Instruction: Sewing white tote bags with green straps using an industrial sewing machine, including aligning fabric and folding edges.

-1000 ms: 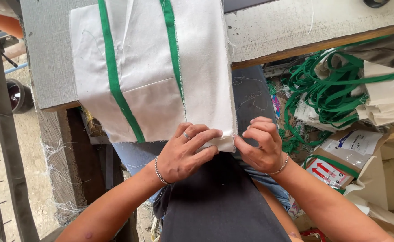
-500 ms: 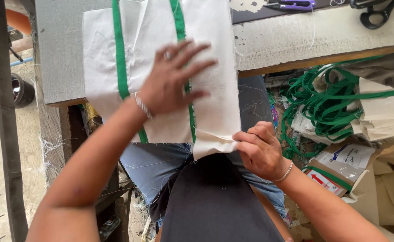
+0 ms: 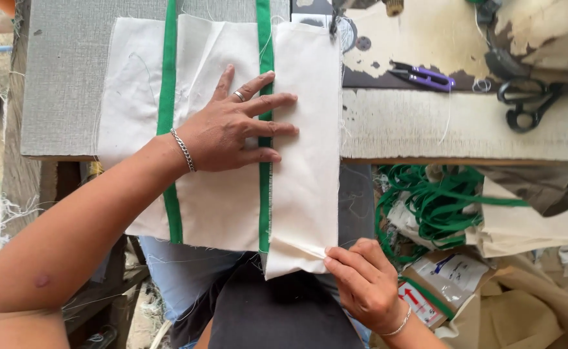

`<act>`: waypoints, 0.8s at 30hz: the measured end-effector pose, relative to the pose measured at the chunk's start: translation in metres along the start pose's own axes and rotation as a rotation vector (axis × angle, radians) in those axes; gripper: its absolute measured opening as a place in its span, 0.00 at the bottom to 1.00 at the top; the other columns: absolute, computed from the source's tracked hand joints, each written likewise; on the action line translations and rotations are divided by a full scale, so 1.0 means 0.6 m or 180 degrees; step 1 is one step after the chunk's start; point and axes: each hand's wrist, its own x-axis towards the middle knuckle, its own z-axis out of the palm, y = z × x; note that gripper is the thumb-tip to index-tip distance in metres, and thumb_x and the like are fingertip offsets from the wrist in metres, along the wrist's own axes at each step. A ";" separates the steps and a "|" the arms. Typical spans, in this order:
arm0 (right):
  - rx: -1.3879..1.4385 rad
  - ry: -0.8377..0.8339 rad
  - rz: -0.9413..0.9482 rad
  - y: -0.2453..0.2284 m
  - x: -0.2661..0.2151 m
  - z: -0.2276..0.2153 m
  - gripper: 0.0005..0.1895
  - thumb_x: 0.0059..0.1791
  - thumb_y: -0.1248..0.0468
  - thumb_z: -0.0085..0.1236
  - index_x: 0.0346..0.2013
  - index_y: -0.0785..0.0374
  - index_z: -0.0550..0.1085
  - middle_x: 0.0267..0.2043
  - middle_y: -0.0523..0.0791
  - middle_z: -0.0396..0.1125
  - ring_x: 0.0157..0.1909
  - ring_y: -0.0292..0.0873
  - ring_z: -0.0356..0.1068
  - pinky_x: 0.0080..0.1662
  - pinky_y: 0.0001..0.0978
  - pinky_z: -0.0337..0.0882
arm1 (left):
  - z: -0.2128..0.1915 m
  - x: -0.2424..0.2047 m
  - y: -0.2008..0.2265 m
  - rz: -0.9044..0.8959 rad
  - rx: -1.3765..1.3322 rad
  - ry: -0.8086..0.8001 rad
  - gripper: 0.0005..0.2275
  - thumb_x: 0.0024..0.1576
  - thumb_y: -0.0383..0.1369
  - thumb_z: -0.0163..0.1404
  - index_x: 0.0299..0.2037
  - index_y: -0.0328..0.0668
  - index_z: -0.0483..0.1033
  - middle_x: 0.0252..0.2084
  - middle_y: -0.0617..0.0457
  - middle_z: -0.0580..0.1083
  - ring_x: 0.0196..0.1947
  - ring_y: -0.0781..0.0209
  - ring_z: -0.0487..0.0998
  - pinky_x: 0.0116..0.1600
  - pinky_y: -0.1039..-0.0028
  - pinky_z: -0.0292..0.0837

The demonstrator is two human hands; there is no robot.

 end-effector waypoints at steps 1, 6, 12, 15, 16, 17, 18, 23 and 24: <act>-0.0033 0.0023 0.0127 0.007 0.000 0.002 0.05 0.51 0.72 0.52 0.37 0.70 0.76 0.41 0.53 0.75 0.31 0.52 0.65 0.36 0.43 0.67 | -0.002 0.004 -0.007 0.0022 -0.0006 -0.0001 0.19 0.61 0.52 0.48 0.61 0.67 0.75 0.72 0.55 0.60 0.74 0.34 0.51 0.65 0.20 0.34; -0.0015 0.0045 0.0185 0.061 0.048 0.003 0.05 0.50 0.74 0.54 0.38 0.69 0.77 0.41 0.52 0.75 0.31 0.50 0.64 0.37 0.43 0.65 | -0.009 0.045 -0.066 0.0010 -0.0001 -0.0002 0.20 0.61 0.54 0.47 0.61 0.66 0.74 0.73 0.54 0.60 0.75 0.34 0.50 0.65 0.21 0.32; -0.0050 -0.0055 -0.0046 0.128 0.135 0.002 0.04 0.51 0.75 0.52 0.35 0.68 0.75 0.40 0.49 0.75 0.32 0.48 0.64 0.37 0.41 0.62 | -0.028 0.102 -0.150 0.0026 -0.0068 -0.0065 0.21 0.61 0.54 0.45 0.62 0.66 0.75 0.73 0.53 0.61 0.76 0.36 0.47 0.66 0.23 0.28; -0.0110 -0.0104 -0.0037 0.164 0.171 0.004 0.03 0.50 0.75 0.56 0.33 0.67 0.76 0.38 0.47 0.76 0.32 0.47 0.65 0.39 0.37 0.62 | -0.036 0.130 -0.191 0.0001 -0.0045 -0.0078 0.20 0.61 0.53 0.47 0.61 0.67 0.76 0.73 0.54 0.61 0.76 0.37 0.48 0.66 0.24 0.29; -0.0065 -0.0204 0.0000 0.178 0.181 0.006 0.04 0.50 0.75 0.56 0.33 0.66 0.76 0.38 0.46 0.76 0.32 0.46 0.64 0.40 0.38 0.60 | -0.040 0.138 -0.204 0.0011 -0.0079 -0.0066 0.20 0.61 0.53 0.47 0.61 0.66 0.76 0.73 0.54 0.62 0.76 0.37 0.48 0.66 0.24 0.29; -0.0024 -0.0299 0.0039 0.192 0.191 0.007 0.04 0.50 0.75 0.57 0.33 0.65 0.76 0.38 0.45 0.76 0.32 0.46 0.64 0.41 0.39 0.59 | -0.043 0.148 -0.217 0.0026 -0.0110 -0.0054 0.20 0.61 0.53 0.47 0.61 0.64 0.76 0.72 0.54 0.62 0.76 0.37 0.49 0.66 0.23 0.29; -0.0028 -0.0285 0.0036 0.206 0.204 0.008 0.04 0.50 0.75 0.57 0.33 0.65 0.76 0.38 0.45 0.76 0.32 0.46 0.64 0.41 0.39 0.59 | -0.043 0.158 -0.235 0.0034 -0.0097 -0.0056 0.20 0.61 0.53 0.47 0.61 0.64 0.76 0.72 0.54 0.62 0.76 0.37 0.49 0.66 0.23 0.29; -0.0050 -0.0486 0.0132 0.278 0.230 0.023 0.05 0.49 0.76 0.58 0.35 0.65 0.80 0.40 0.46 0.78 0.39 0.42 0.79 0.45 0.35 0.80 | -0.059 0.204 -0.297 -0.0044 0.0046 -0.0187 0.22 0.62 0.54 0.45 0.63 0.64 0.74 0.73 0.56 0.60 0.76 0.40 0.48 0.67 0.27 0.32; -0.0062 -0.0439 0.0112 0.298 0.236 0.027 0.05 0.49 0.76 0.58 0.35 0.65 0.80 0.40 0.46 0.78 0.39 0.42 0.79 0.45 0.35 0.80 | -0.058 0.220 -0.317 -0.0023 0.0095 -0.0187 0.22 0.62 0.54 0.45 0.63 0.64 0.74 0.73 0.56 0.60 0.76 0.40 0.48 0.67 0.27 0.32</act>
